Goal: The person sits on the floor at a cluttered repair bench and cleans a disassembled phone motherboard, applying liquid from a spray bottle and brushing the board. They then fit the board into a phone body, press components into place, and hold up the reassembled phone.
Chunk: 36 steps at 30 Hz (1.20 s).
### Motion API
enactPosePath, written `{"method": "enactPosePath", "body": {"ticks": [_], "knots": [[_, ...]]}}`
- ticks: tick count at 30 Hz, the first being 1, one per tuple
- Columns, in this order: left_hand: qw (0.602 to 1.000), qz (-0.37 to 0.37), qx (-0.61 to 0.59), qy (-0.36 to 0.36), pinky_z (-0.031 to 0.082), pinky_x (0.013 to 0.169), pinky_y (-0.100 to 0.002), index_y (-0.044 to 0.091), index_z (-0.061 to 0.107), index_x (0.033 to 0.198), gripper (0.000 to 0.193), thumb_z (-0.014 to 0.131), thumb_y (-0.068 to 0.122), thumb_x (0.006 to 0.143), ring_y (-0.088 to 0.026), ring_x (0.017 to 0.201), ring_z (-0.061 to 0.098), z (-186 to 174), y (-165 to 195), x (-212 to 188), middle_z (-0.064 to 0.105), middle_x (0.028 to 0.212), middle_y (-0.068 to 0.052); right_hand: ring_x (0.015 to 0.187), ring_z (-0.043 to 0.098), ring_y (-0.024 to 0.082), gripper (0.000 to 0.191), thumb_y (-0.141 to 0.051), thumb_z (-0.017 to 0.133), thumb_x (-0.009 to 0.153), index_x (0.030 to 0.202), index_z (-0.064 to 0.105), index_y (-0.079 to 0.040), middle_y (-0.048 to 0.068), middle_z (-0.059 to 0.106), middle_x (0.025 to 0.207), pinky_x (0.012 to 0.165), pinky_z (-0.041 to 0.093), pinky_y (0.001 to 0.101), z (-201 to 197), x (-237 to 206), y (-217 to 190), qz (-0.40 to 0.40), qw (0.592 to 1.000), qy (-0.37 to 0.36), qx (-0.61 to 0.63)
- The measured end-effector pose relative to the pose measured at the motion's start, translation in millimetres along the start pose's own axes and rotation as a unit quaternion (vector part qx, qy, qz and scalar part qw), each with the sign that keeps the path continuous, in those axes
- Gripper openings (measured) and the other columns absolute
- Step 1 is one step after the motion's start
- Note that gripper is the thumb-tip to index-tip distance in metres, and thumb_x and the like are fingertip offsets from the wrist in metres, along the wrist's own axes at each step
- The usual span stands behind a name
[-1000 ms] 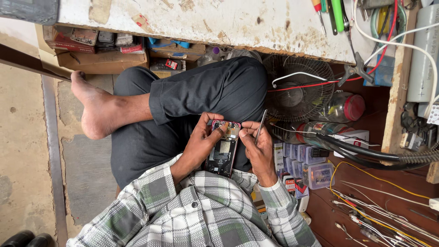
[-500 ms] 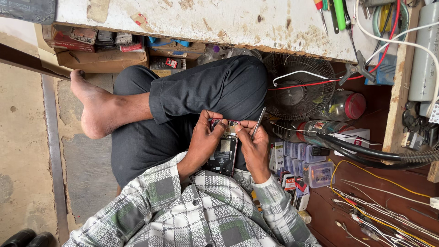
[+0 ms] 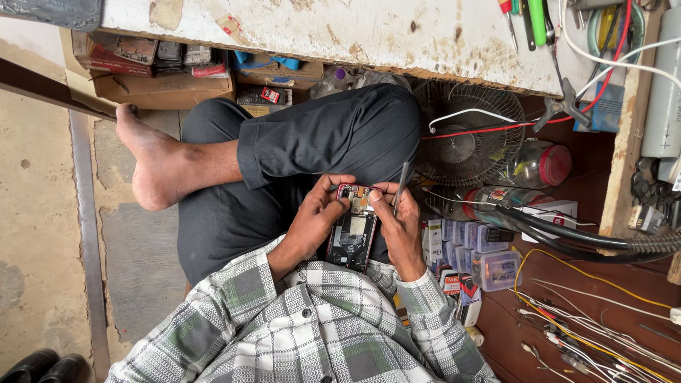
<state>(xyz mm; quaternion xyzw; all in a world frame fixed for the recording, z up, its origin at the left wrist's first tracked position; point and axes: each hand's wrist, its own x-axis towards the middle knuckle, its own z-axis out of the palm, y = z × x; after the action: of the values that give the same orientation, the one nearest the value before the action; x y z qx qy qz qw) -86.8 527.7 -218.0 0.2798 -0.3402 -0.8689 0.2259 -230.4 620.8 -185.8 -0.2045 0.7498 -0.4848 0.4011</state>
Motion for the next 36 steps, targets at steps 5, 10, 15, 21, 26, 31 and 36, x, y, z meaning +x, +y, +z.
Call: {"method": "enactPosePath", "body": {"ticks": [5, 10, 15, 21, 26, 31, 36], "knots": [[0.999, 0.029, 0.021, -0.029, 0.052, 0.083, -0.021, 0.002, 0.047, 0.141, 0.044, 0.052, -0.002, 0.097, -0.005, 0.095, 0.063, 0, -3, -4, 0.070, 0.112, -0.005, 0.078, 0.061, 0.006, 0.027, -0.026, 0.071, 0.098, 0.105, 0.064, -0.001, 0.001, 0.064, 0.086, 0.070, 0.050, 0.0223, 1, 3, 1, -0.086, 0.993, -0.018, -0.073], [0.997, 0.020, 0.065, -0.027, 0.048, 0.075, -0.022, 0.002, 0.047, 0.144, 0.048, 0.052, -0.005, 0.097, -0.006, 0.084, 0.058, -3, -6, -5, 0.067, 0.105, -0.009, 0.074, 0.055, 0.007, 0.024, -0.025, 0.069, 0.100, 0.102, 0.062, -0.002, 0.001, 0.061, 0.082, 0.066, 0.046, 0.0227, 9, 4, 10, -0.118, 0.986, 0.016, -0.120], [0.998, 0.000, -0.031, -0.050, 0.053, 0.080, -0.023, 0.003, 0.046, 0.144, 0.048, 0.048, -0.003, 0.097, -0.006, 0.088, 0.063, -11, -4, -7, 0.069, 0.108, -0.007, 0.075, 0.060, 0.005, 0.024, -0.025, 0.069, 0.099, 0.104, 0.063, -0.002, 0.002, 0.064, 0.084, 0.067, 0.048, 0.0214, 10, 5, 10, -0.129, 0.985, -0.001, -0.116], [0.998, 0.005, -0.022, -0.055, 0.054, 0.088, -0.024, 0.003, 0.047, 0.145, 0.044, 0.044, 0.002, 0.101, -0.007, 0.095, 0.065, -17, -3, -7, 0.071, 0.113, -0.008, 0.085, 0.060, 0.004, 0.033, -0.022, 0.069, 0.098, 0.122, 0.062, 0.001, 0.001, 0.065, 0.100, 0.076, 0.050, 0.0198, 0, -2, 3, -0.092, 0.993, -0.073, -0.023], [0.996, 0.068, 0.015, -0.048, 0.054, 0.093, -0.025, 0.000, 0.046, 0.143, 0.038, 0.047, 0.005, 0.105, -0.008, 0.104, 0.066, -12, -7, -8, 0.070, 0.118, -0.009, 0.079, 0.057, 0.006, 0.034, -0.011, 0.073, 0.093, 0.123, 0.062, 0.001, 0.002, 0.065, 0.098, 0.071, 0.048, 0.0201, 1, -3, 2, -0.039, 0.997, -0.059, -0.015], [0.995, 0.083, 0.051, -0.026, 0.054, 0.089, -0.024, -0.001, 0.049, 0.143, 0.039, 0.047, 0.005, 0.105, -0.008, 0.099, 0.066, -10, -4, -9, 0.072, 0.113, -0.010, 0.086, 0.063, 0.005, 0.031, -0.007, 0.074, 0.093, 0.120, 0.061, 0.001, 0.003, 0.067, 0.099, 0.078, 0.054, 0.0202, 3, 0, 5, -0.028, 0.995, -0.068, 0.069], [0.998, 0.056, 0.008, -0.008, 0.053, 0.085, -0.021, -0.002, 0.048, 0.139, 0.041, 0.057, 0.000, 0.098, -0.007, 0.096, 0.065, -3, 0, -7, 0.071, 0.111, -0.009, 0.062, 0.046, -0.001, 0.030, -0.011, 0.071, 0.093, 0.120, 0.063, 0.001, -0.001, 0.065, 0.092, 0.044, 0.031, 0.0134, -7, 1, 5, 0.013, 0.998, -0.063, 0.026]]}}
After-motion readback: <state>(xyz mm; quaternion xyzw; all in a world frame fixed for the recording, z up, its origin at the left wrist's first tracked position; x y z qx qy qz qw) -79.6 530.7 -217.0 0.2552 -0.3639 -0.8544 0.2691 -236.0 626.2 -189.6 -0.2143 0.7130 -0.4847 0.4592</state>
